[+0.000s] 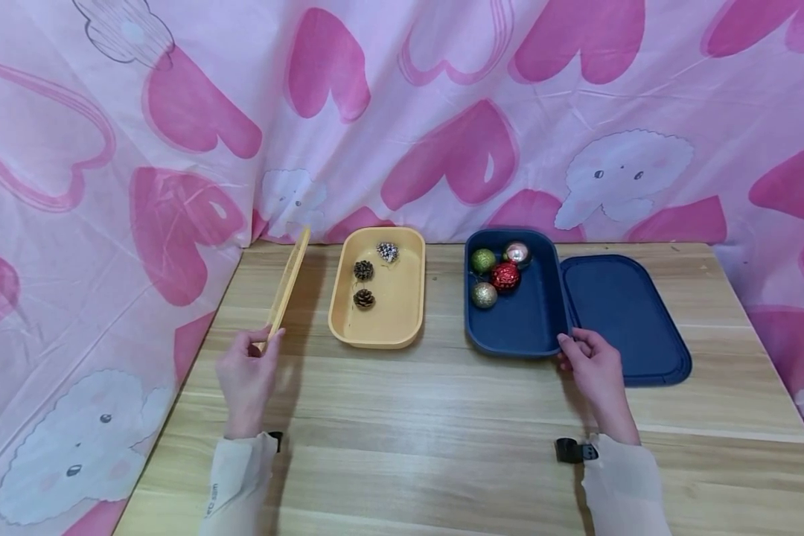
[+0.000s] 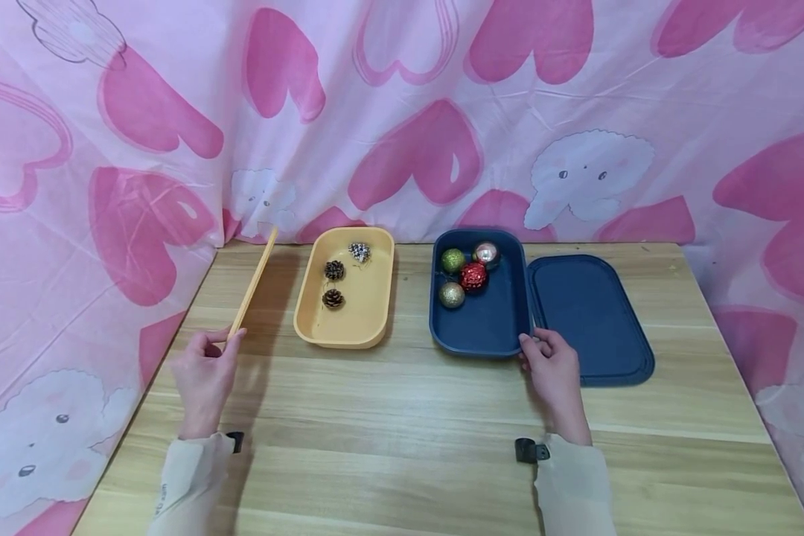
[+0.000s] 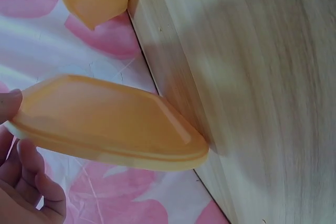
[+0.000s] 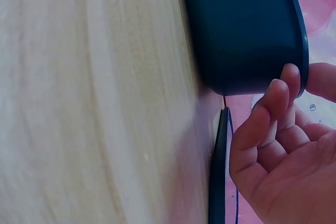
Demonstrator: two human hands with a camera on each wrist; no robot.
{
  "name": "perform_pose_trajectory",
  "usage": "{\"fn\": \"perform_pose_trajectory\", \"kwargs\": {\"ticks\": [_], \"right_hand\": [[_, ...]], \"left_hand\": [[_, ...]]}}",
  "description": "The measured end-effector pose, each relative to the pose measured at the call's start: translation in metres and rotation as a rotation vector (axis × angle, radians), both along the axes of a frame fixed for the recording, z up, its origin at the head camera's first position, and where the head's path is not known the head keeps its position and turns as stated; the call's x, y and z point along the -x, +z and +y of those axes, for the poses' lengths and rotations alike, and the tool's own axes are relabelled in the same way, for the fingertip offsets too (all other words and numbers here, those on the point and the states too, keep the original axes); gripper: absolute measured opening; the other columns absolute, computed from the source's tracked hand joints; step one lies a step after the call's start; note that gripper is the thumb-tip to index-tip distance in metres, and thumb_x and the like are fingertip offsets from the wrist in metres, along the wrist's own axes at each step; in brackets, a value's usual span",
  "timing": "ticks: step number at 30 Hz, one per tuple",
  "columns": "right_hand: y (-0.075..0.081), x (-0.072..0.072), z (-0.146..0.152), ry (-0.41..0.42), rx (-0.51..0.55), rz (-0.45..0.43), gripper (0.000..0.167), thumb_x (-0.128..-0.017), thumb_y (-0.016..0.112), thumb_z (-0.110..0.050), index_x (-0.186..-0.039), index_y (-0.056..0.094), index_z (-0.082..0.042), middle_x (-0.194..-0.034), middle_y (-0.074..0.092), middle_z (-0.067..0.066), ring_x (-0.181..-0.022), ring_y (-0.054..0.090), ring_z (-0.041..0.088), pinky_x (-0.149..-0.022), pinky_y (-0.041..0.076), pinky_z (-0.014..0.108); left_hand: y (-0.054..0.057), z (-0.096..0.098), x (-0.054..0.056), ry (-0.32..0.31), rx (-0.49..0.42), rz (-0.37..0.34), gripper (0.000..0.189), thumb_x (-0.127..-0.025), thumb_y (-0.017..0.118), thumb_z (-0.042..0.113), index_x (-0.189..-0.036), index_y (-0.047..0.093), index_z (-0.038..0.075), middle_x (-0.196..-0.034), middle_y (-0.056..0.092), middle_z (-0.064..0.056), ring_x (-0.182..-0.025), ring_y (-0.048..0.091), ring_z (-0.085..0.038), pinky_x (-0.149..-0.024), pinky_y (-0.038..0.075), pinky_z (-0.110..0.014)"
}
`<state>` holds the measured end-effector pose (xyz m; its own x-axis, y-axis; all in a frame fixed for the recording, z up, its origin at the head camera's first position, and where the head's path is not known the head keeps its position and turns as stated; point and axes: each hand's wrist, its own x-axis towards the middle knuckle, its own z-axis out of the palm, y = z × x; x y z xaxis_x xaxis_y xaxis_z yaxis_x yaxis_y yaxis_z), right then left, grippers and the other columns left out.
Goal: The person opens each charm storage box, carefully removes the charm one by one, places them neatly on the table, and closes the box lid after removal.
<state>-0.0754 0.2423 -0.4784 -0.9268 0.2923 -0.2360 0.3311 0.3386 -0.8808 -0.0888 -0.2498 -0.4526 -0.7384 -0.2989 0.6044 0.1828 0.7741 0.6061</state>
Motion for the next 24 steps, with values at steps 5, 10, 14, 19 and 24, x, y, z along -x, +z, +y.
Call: {"fn": "perform_pose_trajectory", "kwargs": {"ticks": [5,10,14,19,24], "right_hand": [[0.000,0.000,0.000,-0.003,0.003,-0.003,0.056,-0.098,0.053,-0.039,-0.136,0.047,0.002,-0.078,0.068,-0.010,-0.066,0.059,0.001,-0.064,0.054,0.016],[0.001,0.000,0.000,-0.003,-0.001,-0.008,0.056,-0.098,0.053,-0.039,-0.136,0.047,0.002,-0.077,0.067,-0.012,-0.066,0.059,0.001,-0.064,0.054,0.016],[0.001,0.000,0.000,-0.003,-0.003,-0.012,0.056,-0.098,0.053,-0.039,-0.136,0.047,0.001,-0.078,0.067,-0.011,-0.066,0.059,0.001,-0.064,0.054,0.016],[0.001,0.000,0.000,-0.001,0.000,-0.016,0.056,-0.098,0.053,-0.039,-0.136,0.047,0.001,-0.079,0.067,-0.011,-0.066,0.059,0.001,-0.065,0.053,0.016],[0.001,0.000,0.000,-0.004,0.007,-0.021,0.056,-0.098,0.053,-0.039,-0.136,0.047,0.001,-0.079,0.067,-0.011,-0.066,0.059,0.001,-0.065,0.054,0.016]], "left_hand": [[-0.002,0.002,0.001,-0.034,0.009,-0.020,0.019,-0.075,0.082,0.010,-0.078,0.068,-0.002,-0.082,0.074,-0.016,-0.043,0.031,0.010,-0.036,0.024,-0.010],[-0.003,0.004,0.003,-0.011,0.032,-0.046,0.020,-0.075,0.083,0.011,-0.076,0.068,-0.002,-0.084,0.075,-0.016,-0.045,0.032,0.010,-0.039,0.023,-0.009],[-0.004,0.006,0.004,-0.014,0.053,-0.092,0.023,-0.072,0.085,0.012,-0.074,0.066,-0.001,-0.086,0.075,-0.016,-0.048,0.047,-0.006,-0.044,0.028,-0.009],[-0.009,0.008,0.006,-0.034,0.075,-0.160,0.026,-0.070,0.087,0.015,-0.071,0.066,-0.001,-0.086,0.074,-0.017,-0.065,0.065,-0.031,-0.053,0.040,-0.018],[-0.013,0.012,0.009,-0.030,0.050,-0.243,0.026,-0.070,0.086,0.017,-0.070,0.068,-0.002,-0.086,0.072,-0.017,-0.074,0.067,-0.033,-0.062,0.049,-0.038]]}}
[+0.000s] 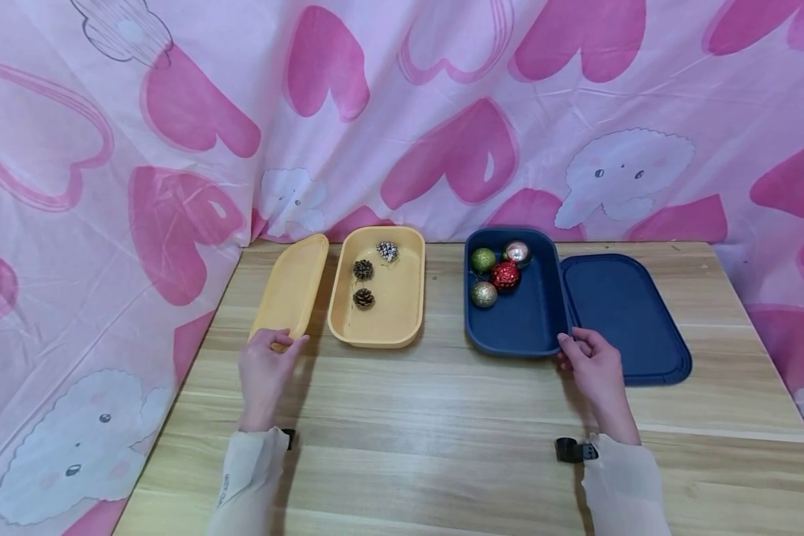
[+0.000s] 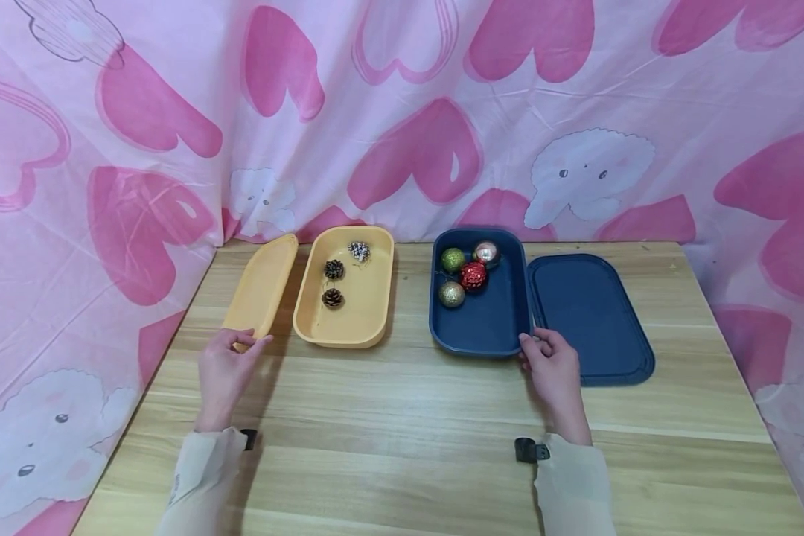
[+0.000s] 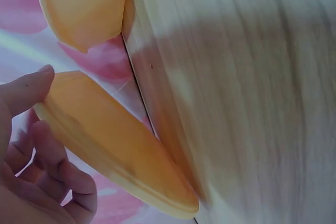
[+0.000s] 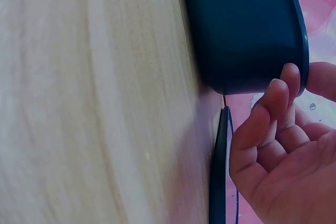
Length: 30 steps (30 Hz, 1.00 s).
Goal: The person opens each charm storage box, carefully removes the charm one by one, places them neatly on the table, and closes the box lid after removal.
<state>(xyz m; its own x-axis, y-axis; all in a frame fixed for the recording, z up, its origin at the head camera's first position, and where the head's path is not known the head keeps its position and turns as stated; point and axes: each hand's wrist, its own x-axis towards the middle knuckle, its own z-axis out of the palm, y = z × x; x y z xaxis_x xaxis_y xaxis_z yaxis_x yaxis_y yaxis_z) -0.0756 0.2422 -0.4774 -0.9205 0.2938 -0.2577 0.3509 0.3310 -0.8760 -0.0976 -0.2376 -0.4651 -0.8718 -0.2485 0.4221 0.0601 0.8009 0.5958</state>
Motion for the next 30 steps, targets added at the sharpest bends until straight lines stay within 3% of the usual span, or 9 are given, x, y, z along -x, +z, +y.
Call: {"fn": "perform_pose_trajectory", "kwargs": {"ticks": [11,22,30], "right_hand": [[-0.0010,-0.0006,0.0006,0.008,-0.015,-0.009,0.057,-0.098,0.052,-0.041,-0.138,0.047,-0.001,-0.082,0.068,-0.008,-0.069,0.059,0.002,-0.066,0.053,0.016],[-0.0010,0.0001,0.0010,0.001,0.011,0.004,0.056,-0.098,0.053,-0.039,-0.137,0.046,0.001,-0.078,0.066,-0.013,-0.067,0.059,0.002,-0.065,0.054,0.016],[-0.0026,-0.0002,-0.0004,-0.012,0.010,0.037,0.054,-0.098,0.055,-0.036,-0.134,0.048,0.003,-0.073,0.062,-0.019,-0.065,0.059,0.001,-0.063,0.053,0.015]], "left_hand": [[-0.0073,0.0031,0.0035,-0.060,0.022,-0.132,0.016,-0.075,0.082,0.011,-0.077,0.072,-0.001,-0.096,0.071,-0.018,-0.082,0.067,-0.034,-0.071,0.052,-0.047],[-0.0049,0.0047,0.0053,-0.109,0.062,-0.258,0.011,-0.080,0.076,0.006,-0.081,0.072,-0.004,-0.105,0.068,-0.019,-0.094,0.065,-0.035,-0.080,0.052,-0.048],[-0.0077,0.0058,0.0090,-0.124,0.080,-0.291,0.010,-0.081,0.075,0.006,-0.082,0.072,-0.003,-0.106,0.066,-0.019,-0.097,0.063,-0.035,-0.083,0.051,-0.048]]}}
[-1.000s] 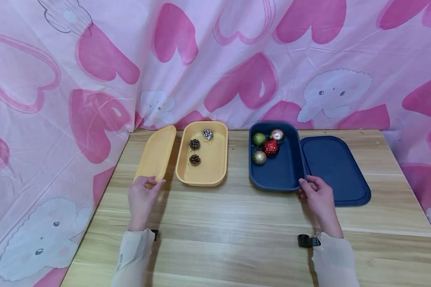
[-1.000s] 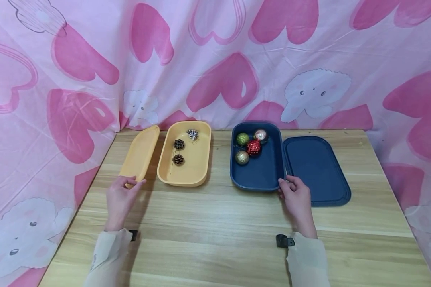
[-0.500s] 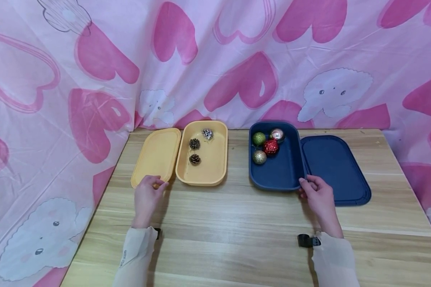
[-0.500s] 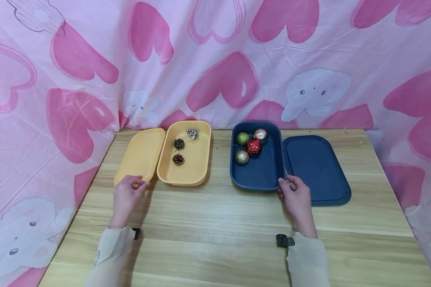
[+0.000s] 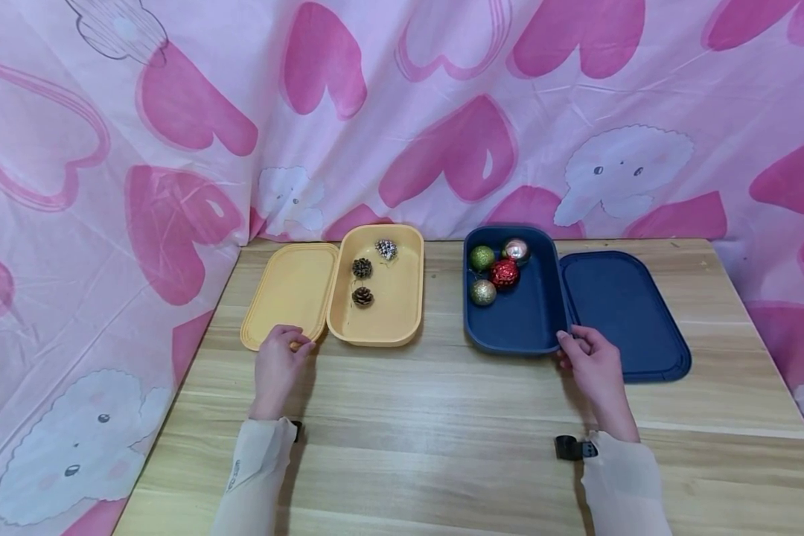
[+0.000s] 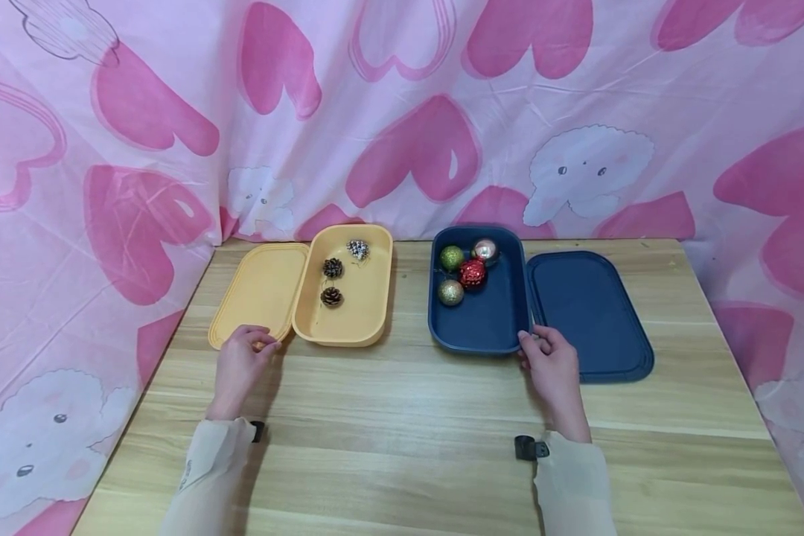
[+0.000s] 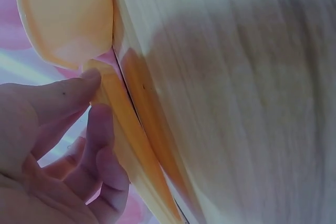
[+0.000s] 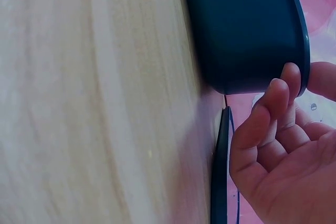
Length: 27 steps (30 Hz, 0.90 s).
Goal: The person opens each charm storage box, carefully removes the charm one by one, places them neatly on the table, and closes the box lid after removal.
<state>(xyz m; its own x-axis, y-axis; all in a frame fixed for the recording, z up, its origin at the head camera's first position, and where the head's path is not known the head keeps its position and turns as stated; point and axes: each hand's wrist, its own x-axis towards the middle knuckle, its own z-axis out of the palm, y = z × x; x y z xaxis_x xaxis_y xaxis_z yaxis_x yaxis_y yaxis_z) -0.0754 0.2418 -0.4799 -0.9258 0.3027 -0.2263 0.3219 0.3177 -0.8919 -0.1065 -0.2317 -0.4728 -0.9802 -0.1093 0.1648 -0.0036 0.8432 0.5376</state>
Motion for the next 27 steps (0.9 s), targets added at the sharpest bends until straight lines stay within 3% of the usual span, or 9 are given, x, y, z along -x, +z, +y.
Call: {"fn": "perform_pose_trajectory", "kwargs": {"ticks": [8,19,27], "right_hand": [[-0.0011,0.0004,0.0001,-0.001,0.013,0.005,0.054,-0.097,0.055,-0.035,-0.135,0.048,0.003,-0.071,0.061,-0.021,-0.064,0.060,0.001,-0.063,0.053,0.016],[0.0009,-0.0002,0.0009,-0.002,0.017,-0.019,0.056,-0.097,0.054,-0.038,-0.136,0.047,0.002,-0.074,0.064,-0.017,-0.066,0.059,0.001,-0.065,0.054,0.015],[0.0015,0.0003,-0.0003,-0.006,0.012,-0.029,0.055,-0.097,0.055,-0.038,-0.136,0.048,0.001,-0.076,0.066,-0.014,-0.067,0.059,0.002,-0.065,0.054,0.016]], "left_hand": [[-0.0024,0.0013,0.0025,0.000,0.000,0.017,0.007,-0.081,0.074,0.003,-0.080,0.071,-0.003,-0.099,0.065,-0.019,-0.092,0.063,-0.035,-0.080,0.051,-0.049],[-0.0010,0.0044,0.0047,0.012,0.013,-0.058,0.006,-0.082,0.073,0.004,-0.083,0.072,-0.002,-0.101,0.063,-0.017,-0.094,0.062,-0.035,-0.082,0.049,-0.048],[-0.0034,0.0067,0.0063,0.017,0.042,-0.105,0.007,-0.084,0.071,0.007,-0.081,0.072,0.001,-0.102,0.061,-0.015,-0.091,0.061,-0.033,-0.076,0.049,-0.047]]}}
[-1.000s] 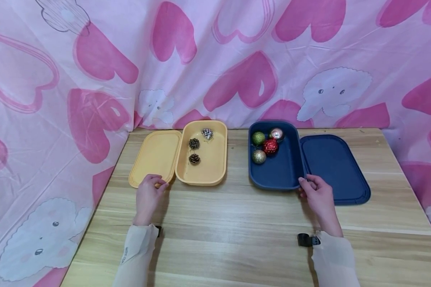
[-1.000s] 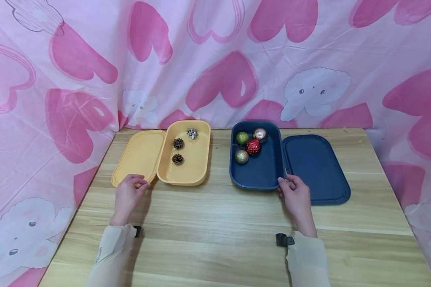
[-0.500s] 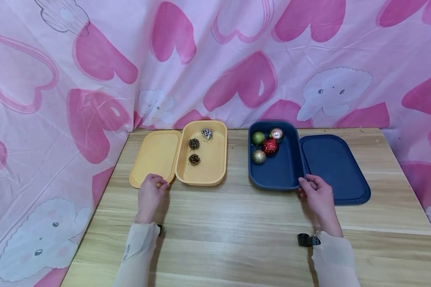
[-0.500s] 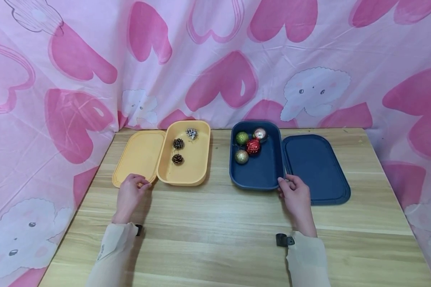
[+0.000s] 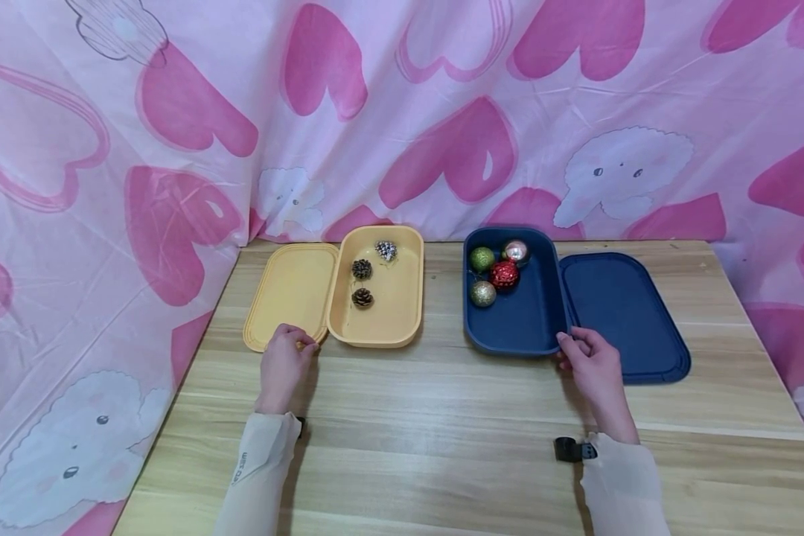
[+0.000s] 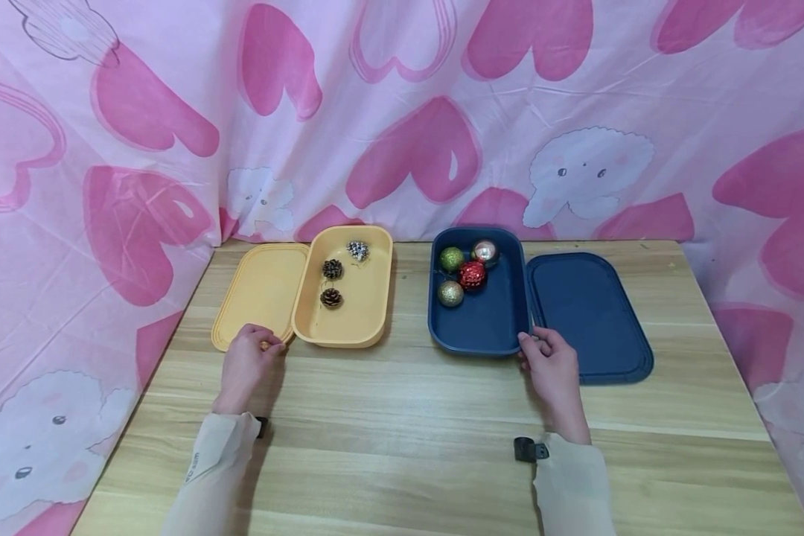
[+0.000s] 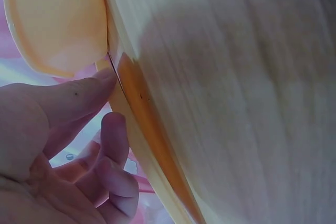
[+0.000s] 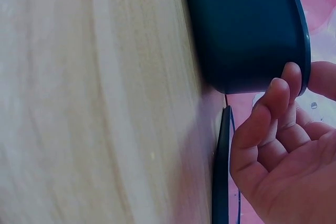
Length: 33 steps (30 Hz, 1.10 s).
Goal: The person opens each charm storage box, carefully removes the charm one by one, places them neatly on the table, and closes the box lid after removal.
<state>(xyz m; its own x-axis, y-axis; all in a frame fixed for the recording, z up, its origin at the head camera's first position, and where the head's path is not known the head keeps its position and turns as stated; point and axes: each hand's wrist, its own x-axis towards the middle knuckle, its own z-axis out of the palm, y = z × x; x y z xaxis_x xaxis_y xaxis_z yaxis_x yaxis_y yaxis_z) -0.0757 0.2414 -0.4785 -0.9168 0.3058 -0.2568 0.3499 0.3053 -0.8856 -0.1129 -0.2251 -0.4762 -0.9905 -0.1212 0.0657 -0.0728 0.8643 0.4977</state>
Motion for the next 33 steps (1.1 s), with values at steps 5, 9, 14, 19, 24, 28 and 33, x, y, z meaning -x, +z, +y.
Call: {"fn": "perform_pose_trajectory", "kwargs": {"ticks": [5,9,14,19,24,28,33], "right_hand": [[0.0003,0.0002,0.0002,0.004,-0.002,-0.010,0.056,-0.098,0.054,-0.038,-0.137,0.047,0.001,-0.077,0.065,-0.015,-0.067,0.059,0.001,-0.065,0.054,0.016],[0.0005,0.0000,0.0008,0.010,-0.005,-0.013,0.057,-0.098,0.053,-0.039,-0.138,0.046,0.000,-0.078,0.065,-0.016,-0.068,0.059,0.001,-0.066,0.054,0.016],[0.0002,0.0001,0.0008,0.008,-0.003,-0.011,0.057,-0.098,0.054,-0.039,-0.138,0.046,0.000,-0.078,0.066,-0.014,-0.068,0.059,0.001,-0.066,0.054,0.016],[0.0008,0.0004,0.0002,0.006,-0.001,-0.013,0.057,-0.097,0.054,-0.039,-0.138,0.046,0.000,-0.078,0.065,-0.014,-0.067,0.059,0.001,-0.066,0.054,0.017],[0.0017,0.0003,-0.0003,0.005,0.002,-0.013,0.058,-0.097,0.054,-0.039,-0.138,0.046,0.000,-0.077,0.065,-0.016,-0.068,0.059,0.001,-0.065,0.054,0.017],[0.0015,0.0002,-0.0003,0.005,-0.004,-0.014,0.057,-0.097,0.054,-0.039,-0.138,0.046,0.000,-0.077,0.065,-0.016,-0.068,0.060,0.001,-0.065,0.054,0.017],[0.0002,0.0001,-0.0002,0.004,-0.003,-0.010,0.058,-0.097,0.054,-0.039,-0.138,0.046,0.000,-0.076,0.064,-0.018,-0.067,0.060,0.001,-0.065,0.054,0.017]], "left_hand": [[-0.0006,0.0011,0.0013,0.007,0.005,-0.018,0.008,-0.084,0.072,0.009,-0.080,0.072,0.002,-0.102,0.061,-0.015,-0.090,0.061,-0.032,-0.075,0.049,-0.046],[-0.0009,0.0018,0.0027,0.015,0.001,-0.039,0.008,-0.084,0.072,0.010,-0.081,0.073,0.003,-0.103,0.060,-0.014,-0.090,0.060,-0.032,-0.076,0.048,-0.046],[-0.0021,0.0020,0.0037,0.023,0.001,-0.074,0.009,-0.085,0.070,0.011,-0.081,0.072,0.004,-0.104,0.059,-0.013,-0.091,0.060,-0.032,-0.076,0.048,-0.046],[-0.0037,0.0012,0.0045,0.034,0.000,-0.095,0.010,-0.085,0.070,0.012,-0.082,0.073,0.004,-0.104,0.058,-0.013,-0.091,0.059,-0.032,-0.076,0.047,-0.047],[-0.0050,0.0006,0.0057,0.037,0.006,-0.099,0.010,-0.084,0.072,0.013,-0.080,0.074,0.004,-0.101,0.059,-0.014,-0.090,0.060,-0.032,-0.076,0.047,-0.047],[-0.0042,0.0010,0.0063,0.029,0.009,-0.102,0.010,-0.084,0.072,0.013,-0.080,0.074,0.004,-0.100,0.059,-0.014,-0.090,0.059,-0.032,-0.077,0.047,-0.047],[-0.0020,0.0010,0.0065,-0.012,0.008,-0.105,0.014,-0.086,0.069,0.013,-0.082,0.073,0.000,-0.099,0.058,-0.018,-0.091,0.058,-0.032,-0.079,0.048,-0.048]]}}
